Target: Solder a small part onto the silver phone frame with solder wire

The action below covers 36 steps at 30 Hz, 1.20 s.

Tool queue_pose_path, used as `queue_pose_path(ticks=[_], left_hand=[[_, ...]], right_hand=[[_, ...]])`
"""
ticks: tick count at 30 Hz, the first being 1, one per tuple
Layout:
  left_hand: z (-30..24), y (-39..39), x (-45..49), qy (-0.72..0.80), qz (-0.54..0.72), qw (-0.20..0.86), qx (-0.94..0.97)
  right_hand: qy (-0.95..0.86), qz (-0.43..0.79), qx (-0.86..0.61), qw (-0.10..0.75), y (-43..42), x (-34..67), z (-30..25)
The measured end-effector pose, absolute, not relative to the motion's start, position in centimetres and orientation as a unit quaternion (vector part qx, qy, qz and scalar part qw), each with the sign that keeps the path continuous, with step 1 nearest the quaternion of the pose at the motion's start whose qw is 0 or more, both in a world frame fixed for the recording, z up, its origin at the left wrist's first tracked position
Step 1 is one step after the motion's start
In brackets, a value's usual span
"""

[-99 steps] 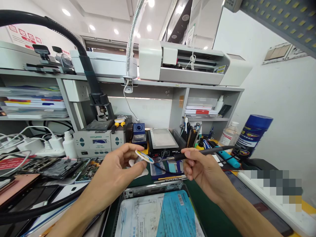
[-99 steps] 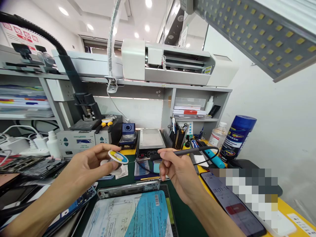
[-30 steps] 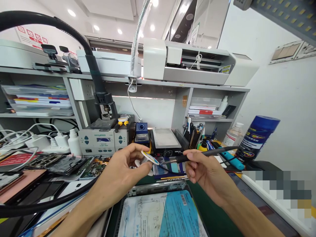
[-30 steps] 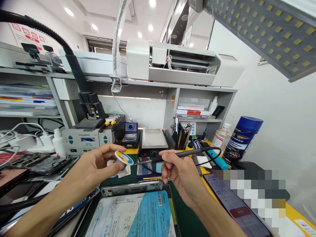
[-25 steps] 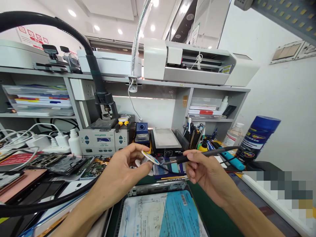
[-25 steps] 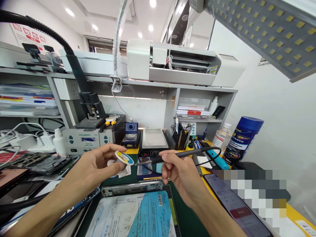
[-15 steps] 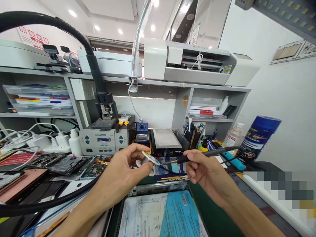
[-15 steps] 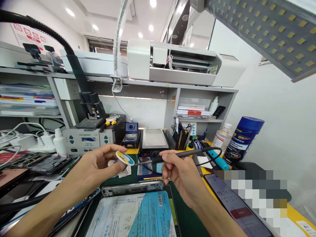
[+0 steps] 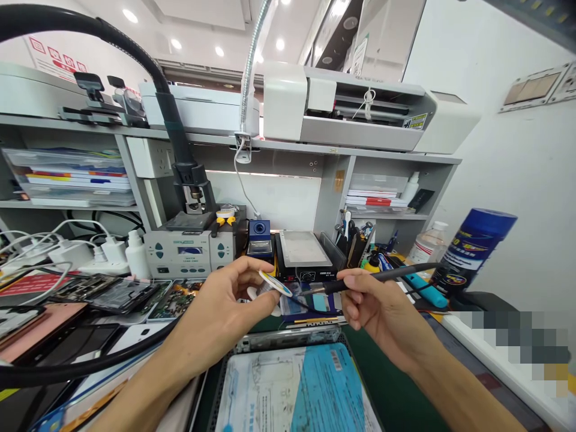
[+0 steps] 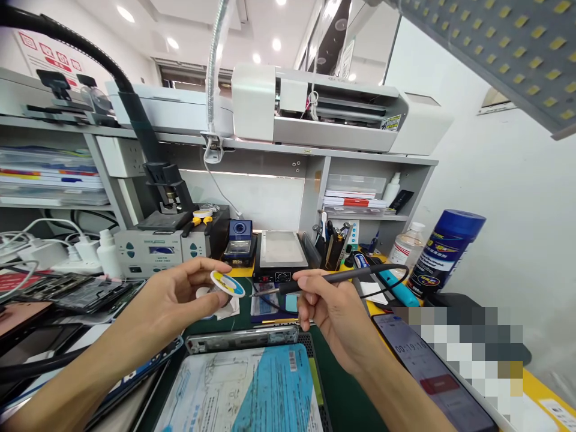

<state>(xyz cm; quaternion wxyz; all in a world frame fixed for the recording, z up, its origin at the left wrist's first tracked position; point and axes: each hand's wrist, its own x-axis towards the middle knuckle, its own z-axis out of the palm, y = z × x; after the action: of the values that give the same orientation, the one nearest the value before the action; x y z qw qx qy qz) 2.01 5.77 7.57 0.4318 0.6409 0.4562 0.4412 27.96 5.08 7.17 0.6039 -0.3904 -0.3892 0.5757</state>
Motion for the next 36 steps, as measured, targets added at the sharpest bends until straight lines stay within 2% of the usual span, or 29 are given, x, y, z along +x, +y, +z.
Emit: queue_pose_path(ticks=[36], left_hand=[[8.10,5.00,2.62,0.460,0.424,0.453,0.635]], right_hand=[[-0.410,0.572,-0.406,0.582,4.86,27.94,6.88]])
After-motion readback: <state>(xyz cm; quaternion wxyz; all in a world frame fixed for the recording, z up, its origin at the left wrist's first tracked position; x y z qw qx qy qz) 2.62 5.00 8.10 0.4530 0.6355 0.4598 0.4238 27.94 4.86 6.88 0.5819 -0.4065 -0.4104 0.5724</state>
